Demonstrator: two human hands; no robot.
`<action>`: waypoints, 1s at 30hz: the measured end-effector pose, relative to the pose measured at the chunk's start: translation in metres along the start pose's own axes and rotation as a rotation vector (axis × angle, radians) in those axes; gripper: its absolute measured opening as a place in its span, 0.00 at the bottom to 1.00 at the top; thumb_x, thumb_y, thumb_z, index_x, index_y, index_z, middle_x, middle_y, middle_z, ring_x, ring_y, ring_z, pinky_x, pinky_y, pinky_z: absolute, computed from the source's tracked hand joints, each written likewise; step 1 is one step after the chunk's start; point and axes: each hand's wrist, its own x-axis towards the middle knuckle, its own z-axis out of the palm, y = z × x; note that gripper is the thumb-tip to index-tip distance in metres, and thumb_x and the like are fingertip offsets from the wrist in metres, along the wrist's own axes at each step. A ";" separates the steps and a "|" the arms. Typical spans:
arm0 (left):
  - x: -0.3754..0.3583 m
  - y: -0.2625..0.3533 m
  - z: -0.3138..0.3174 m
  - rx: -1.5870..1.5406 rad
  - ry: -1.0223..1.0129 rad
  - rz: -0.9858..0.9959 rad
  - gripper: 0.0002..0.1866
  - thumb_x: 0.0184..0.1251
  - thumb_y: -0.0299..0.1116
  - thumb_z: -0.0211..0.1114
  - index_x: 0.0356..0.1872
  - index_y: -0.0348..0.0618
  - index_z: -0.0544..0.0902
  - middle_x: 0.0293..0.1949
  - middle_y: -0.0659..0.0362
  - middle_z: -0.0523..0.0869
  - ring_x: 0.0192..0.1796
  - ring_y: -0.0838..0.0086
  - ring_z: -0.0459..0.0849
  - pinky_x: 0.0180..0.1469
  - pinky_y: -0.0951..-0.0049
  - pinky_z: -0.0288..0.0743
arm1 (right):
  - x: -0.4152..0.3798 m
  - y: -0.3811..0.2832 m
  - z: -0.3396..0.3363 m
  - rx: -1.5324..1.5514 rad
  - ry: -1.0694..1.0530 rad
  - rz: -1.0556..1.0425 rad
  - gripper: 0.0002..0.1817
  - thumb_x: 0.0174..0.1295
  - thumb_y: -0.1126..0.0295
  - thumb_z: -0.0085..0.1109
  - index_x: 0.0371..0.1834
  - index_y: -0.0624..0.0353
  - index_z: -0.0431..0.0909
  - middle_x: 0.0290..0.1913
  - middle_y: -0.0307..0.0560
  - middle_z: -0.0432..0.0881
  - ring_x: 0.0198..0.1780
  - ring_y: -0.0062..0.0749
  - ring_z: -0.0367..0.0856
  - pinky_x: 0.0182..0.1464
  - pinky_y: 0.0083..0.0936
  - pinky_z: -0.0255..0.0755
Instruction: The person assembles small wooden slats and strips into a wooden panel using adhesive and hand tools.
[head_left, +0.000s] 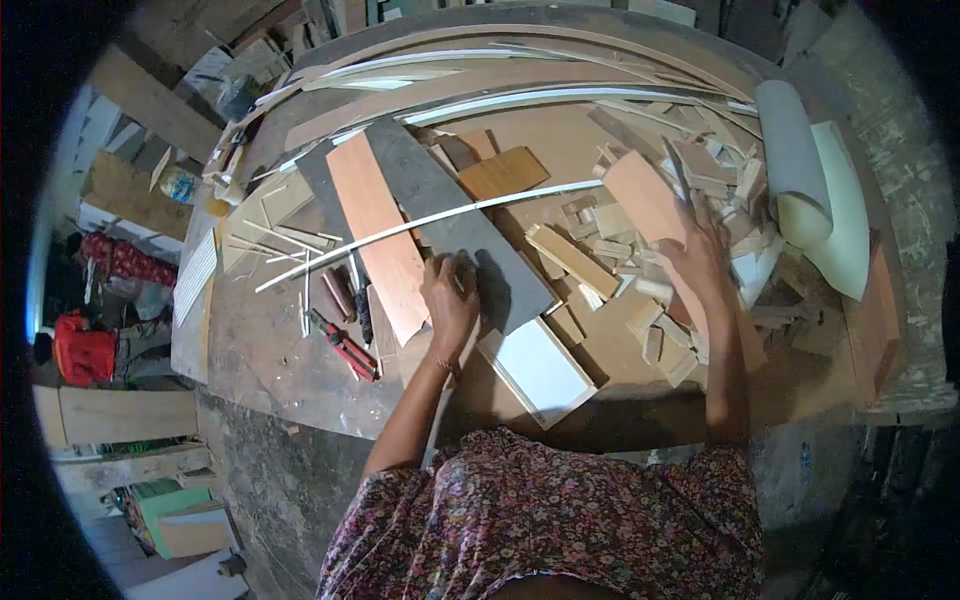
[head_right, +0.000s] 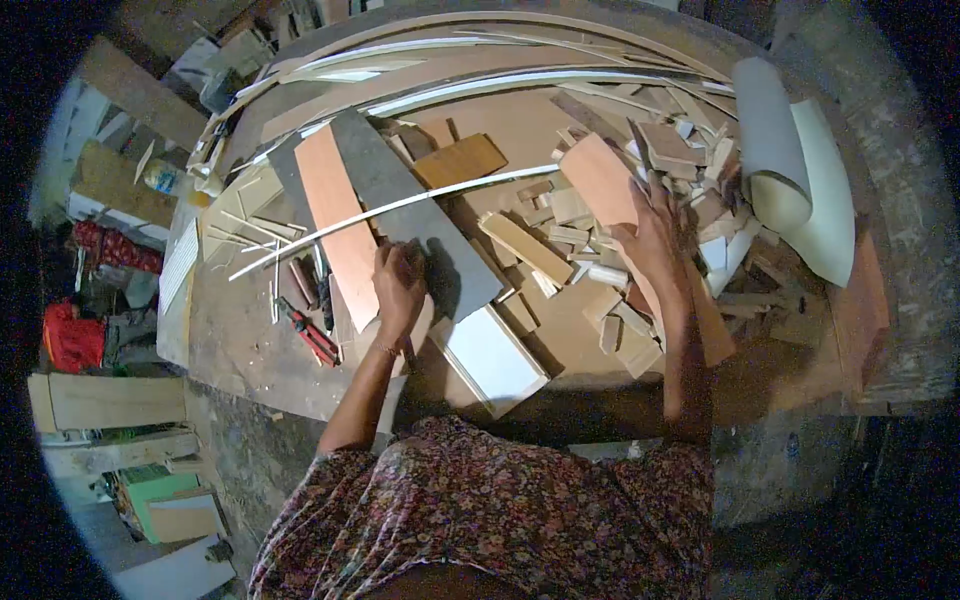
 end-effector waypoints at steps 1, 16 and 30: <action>-0.010 -0.006 0.001 -0.089 0.016 -0.085 0.13 0.52 0.25 0.59 0.41 0.37 0.76 0.37 0.49 0.73 0.38 0.60 0.73 0.43 0.62 0.65 | -0.002 -0.010 -0.004 0.022 0.114 -0.067 0.32 0.46 0.65 0.62 0.57 0.59 0.64 0.60 0.57 0.61 0.61 0.51 0.59 0.59 0.34 0.56; -0.031 0.003 0.008 -0.767 -0.077 -0.556 0.21 0.57 0.22 0.57 0.52 0.30 0.65 0.47 0.50 0.75 0.47 0.70 0.75 0.50 0.75 0.69 | -0.036 -0.154 0.057 0.607 -0.323 0.073 0.22 0.49 0.60 0.62 0.43 0.65 0.73 0.40 0.61 0.77 0.44 0.52 0.75 0.46 0.37 0.68; -0.019 -0.007 -0.011 0.014 0.006 -0.287 0.24 0.51 0.33 0.62 0.51 0.41 0.68 0.50 0.46 0.71 0.54 0.56 0.68 0.50 0.58 0.64 | -0.005 -0.085 0.055 1.064 -0.027 0.260 0.10 0.57 0.70 0.54 0.38 0.65 0.73 0.30 0.42 0.77 0.33 0.22 0.73 0.36 0.20 0.67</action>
